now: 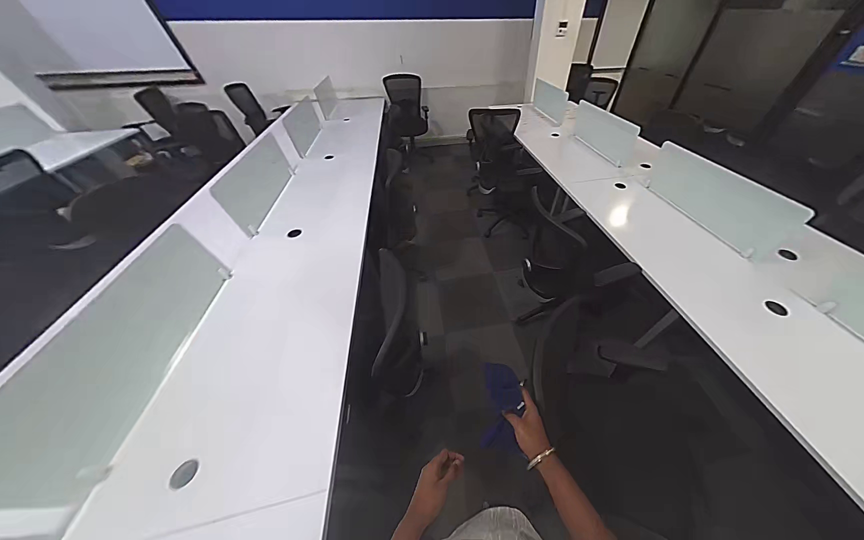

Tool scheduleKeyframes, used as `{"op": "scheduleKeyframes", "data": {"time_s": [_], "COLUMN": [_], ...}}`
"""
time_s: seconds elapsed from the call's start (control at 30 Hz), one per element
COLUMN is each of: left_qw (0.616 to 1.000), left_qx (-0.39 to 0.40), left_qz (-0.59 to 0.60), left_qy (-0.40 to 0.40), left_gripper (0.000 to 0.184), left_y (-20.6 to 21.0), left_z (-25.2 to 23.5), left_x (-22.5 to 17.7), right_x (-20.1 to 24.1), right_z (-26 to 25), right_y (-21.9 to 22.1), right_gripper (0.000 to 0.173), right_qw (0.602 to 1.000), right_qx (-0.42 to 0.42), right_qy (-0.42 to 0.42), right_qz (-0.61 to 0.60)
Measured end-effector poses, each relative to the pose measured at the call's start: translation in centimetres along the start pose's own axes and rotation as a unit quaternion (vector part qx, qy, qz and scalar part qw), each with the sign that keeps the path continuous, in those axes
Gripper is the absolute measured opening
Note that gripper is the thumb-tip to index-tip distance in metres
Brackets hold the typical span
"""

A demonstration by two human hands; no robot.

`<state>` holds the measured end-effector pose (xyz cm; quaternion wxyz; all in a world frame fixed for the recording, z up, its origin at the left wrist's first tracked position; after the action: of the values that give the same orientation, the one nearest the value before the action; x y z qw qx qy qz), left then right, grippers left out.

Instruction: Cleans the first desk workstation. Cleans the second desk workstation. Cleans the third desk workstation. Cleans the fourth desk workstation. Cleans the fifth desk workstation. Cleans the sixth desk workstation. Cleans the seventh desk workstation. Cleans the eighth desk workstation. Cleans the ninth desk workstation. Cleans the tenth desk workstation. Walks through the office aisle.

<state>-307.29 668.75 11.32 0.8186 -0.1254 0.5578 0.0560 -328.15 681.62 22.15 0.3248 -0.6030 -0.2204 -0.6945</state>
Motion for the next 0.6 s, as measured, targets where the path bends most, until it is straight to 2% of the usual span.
{"op": "scheduleKeyframes", "data": {"time_s": [0.17,0.33,0.47,0.6], "left_qw": [0.998,0.994,0.985,0.977], "left_qx": [0.055,0.102,0.158,0.199], "left_qz": [-0.039,-0.037,-0.066,-0.073], "left_qy": [-0.017,-0.014,-0.018,-0.003], "left_gripper": [0.027,0.025,0.027,0.027], "left_y": [0.3,-0.3,-2.1,-6.1], "left_z": [-8.0,-17.4,-26.3,-36.4], "left_x": [-4.2,-6.0,-8.0,-10.7], "right_x": [2.0,2.1,3.2,4.4], "right_z": [-3.0,-7.4,-13.7,-23.3], "right_y": [-2.1,-5.2,-7.1,-8.0], "right_gripper": [0.066,0.064,0.062,0.065], "right_qw": [0.991,0.974,0.960,0.949], "right_qx": [-0.024,-0.095,-0.149,-0.194], "right_qy": [-0.003,-0.008,-0.026,-0.022], "right_qz": [-0.135,-0.207,-0.237,-0.247]}}
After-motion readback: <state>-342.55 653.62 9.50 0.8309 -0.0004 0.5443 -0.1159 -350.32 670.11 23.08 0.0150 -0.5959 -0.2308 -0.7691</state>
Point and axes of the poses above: each hand's wrist, its own z-axis away from the middle knuckle, its own y-axis out of the palm, x = y × z, the point moved 10 cm from there along -z, towards the middle knuckle, and after that the axes turned 11 degrees about x, right-handed, at the moved point
